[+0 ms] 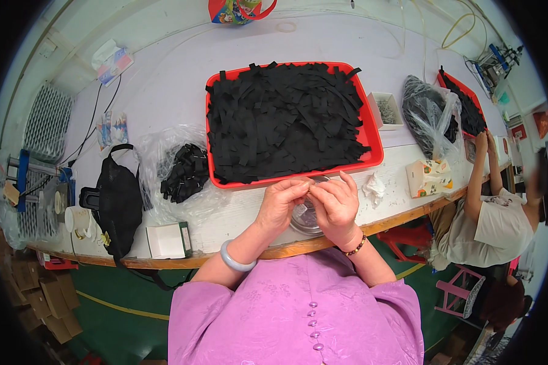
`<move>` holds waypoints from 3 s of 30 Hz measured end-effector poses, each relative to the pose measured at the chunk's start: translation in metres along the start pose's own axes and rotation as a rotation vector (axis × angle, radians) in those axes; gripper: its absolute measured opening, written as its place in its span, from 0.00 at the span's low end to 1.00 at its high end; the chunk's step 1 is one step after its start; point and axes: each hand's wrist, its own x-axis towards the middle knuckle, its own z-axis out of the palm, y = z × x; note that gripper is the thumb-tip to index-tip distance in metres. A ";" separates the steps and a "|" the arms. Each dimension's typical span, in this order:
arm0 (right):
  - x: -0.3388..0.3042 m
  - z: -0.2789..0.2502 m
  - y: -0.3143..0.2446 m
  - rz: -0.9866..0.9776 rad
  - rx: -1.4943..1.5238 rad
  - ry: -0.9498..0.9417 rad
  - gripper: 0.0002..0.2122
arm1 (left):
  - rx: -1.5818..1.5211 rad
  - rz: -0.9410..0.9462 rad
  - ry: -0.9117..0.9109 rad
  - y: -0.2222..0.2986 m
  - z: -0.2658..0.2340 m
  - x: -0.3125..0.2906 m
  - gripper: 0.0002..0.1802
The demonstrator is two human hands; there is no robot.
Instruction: Assembling small black gaskets or seals onto circular metal components.
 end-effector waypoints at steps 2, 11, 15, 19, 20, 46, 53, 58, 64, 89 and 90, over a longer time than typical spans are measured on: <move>0.000 -0.001 0.000 0.008 0.025 0.001 0.08 | 0.018 0.024 0.005 -0.003 -0.001 0.001 0.06; -0.008 -0.009 0.004 0.798 0.666 0.015 0.02 | 0.336 0.293 -0.047 0.002 0.011 -0.008 0.14; -0.007 -0.009 0.003 0.887 0.796 0.020 0.03 | 0.491 0.376 -0.064 -0.002 0.011 -0.007 0.15; -0.009 -0.005 0.005 0.907 0.881 0.013 0.04 | 0.591 0.437 -0.093 -0.002 0.011 -0.007 0.17; -0.009 -0.005 0.006 0.912 0.896 0.013 0.04 | 0.607 0.442 -0.095 -0.002 0.011 -0.007 0.17; -0.047 -0.031 0.030 1.006 0.861 0.098 0.03 | 1.537 0.994 0.213 0.043 0.028 0.052 0.07; -0.061 -0.031 0.019 1.014 0.919 0.064 0.02 | 2.009 1.238 0.044 0.046 0.022 0.124 0.18; -0.064 -0.032 0.023 1.009 0.925 0.081 0.02 | 2.036 1.236 -0.025 0.036 0.006 0.123 0.09; -0.066 -0.030 0.023 0.980 0.908 0.064 0.03 | 1.843 1.032 0.038 0.047 0.003 0.092 0.09; 0.019 -0.048 0.004 0.704 1.551 0.094 0.05 | 1.377 0.897 -0.347 0.051 0.058 -0.001 0.07; 0.019 -0.049 0.005 0.685 1.546 0.084 0.05 | 1.374 0.897 -0.347 0.050 0.060 -0.002 0.07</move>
